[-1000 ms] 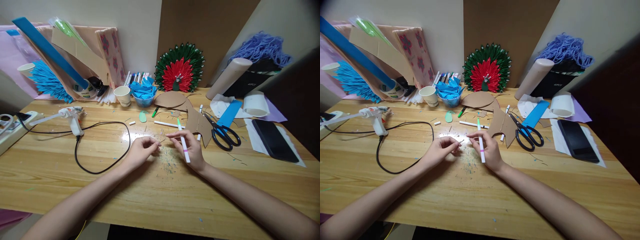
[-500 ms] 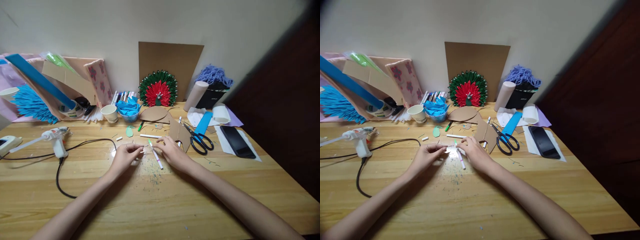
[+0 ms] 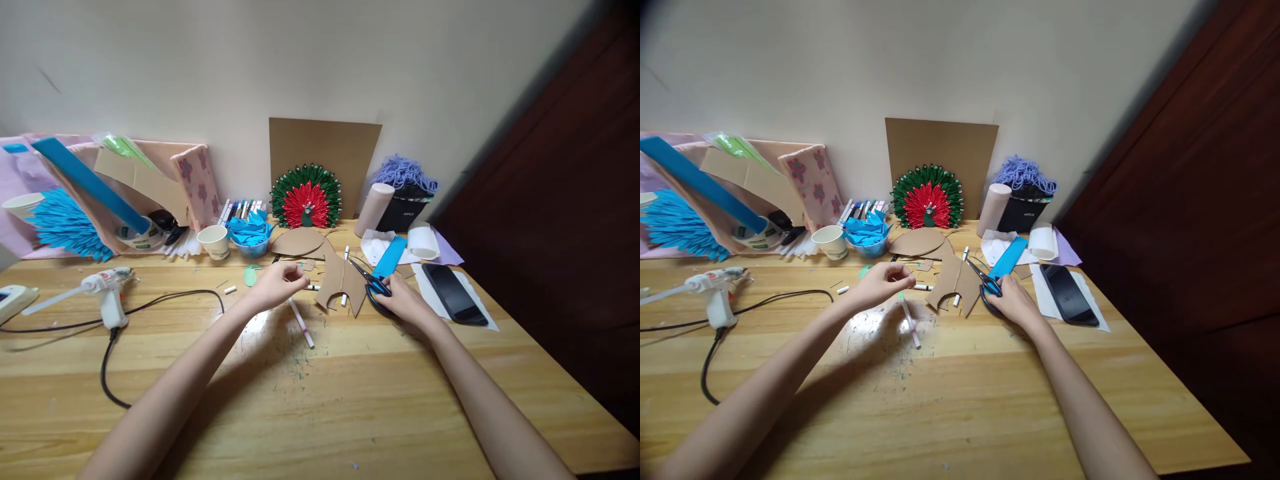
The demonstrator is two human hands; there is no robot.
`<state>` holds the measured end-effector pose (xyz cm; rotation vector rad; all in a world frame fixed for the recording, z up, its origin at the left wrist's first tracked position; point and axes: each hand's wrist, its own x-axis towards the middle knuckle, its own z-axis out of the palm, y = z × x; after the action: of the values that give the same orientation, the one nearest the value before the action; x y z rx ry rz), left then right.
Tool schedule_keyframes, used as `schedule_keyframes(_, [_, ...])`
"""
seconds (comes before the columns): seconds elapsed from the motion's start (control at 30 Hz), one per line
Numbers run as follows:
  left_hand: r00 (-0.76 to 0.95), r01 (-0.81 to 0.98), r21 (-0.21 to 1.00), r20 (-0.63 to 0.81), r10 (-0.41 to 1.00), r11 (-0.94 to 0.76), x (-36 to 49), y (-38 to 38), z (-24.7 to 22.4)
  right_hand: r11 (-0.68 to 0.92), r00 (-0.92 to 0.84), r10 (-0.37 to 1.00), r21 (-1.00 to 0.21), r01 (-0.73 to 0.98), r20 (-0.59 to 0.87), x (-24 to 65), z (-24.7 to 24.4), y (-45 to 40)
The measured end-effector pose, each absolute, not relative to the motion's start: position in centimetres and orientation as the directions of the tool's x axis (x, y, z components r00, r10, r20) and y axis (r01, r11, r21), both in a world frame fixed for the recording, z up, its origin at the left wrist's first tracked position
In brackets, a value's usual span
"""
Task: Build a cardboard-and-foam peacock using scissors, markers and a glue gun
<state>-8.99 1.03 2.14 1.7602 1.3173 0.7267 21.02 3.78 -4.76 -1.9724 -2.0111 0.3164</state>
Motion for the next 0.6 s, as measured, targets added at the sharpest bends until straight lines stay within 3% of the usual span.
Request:
schedule_keyframes(0.07, [0.324,0.460,0.875,-0.010,0.946,-0.148,-8.8,1.3,2.6,-0.029,0.061,0.997,-0.517,0.855,0.045,20.8,-4.5,3.7])
schedule_keyframes(0.13, [0.363,0.405,0.899,0.007,0.932,-0.164,-8.8,1.4,2.9,-0.064,0.047,0.998,-0.740,0.669,-0.044,20.5,-4.0,3.3])
schedule_keyframes(0.2, [0.421,0.346,0.917,0.038,0.906,-0.199,-9.0,1.4,3.0,-0.089,-0.143,0.979,-0.932,0.352,-0.147,19.7,-3.6,2.4])
schedule_keyframes(0.3, [0.519,0.290,0.926,0.060,0.853,-0.242,-9.4,1.3,3.0,-0.157,-0.570,0.812,-0.988,-0.008,-0.124,18.1,-3.3,0.5])
schedule_keyframes(0.43, [0.573,0.247,0.951,0.013,0.819,-0.188,-9.9,1.4,2.6,-0.187,-0.813,0.560,-0.980,0.060,-0.157,16.5,-2.6,-1.7])
schedule_keyframes(0.6, [0.611,0.218,0.968,-0.034,0.791,-0.127,-10.2,1.8,2.3,-0.119,-0.843,0.490,-0.975,0.185,-0.220,16.1,-1.7,-2.1])
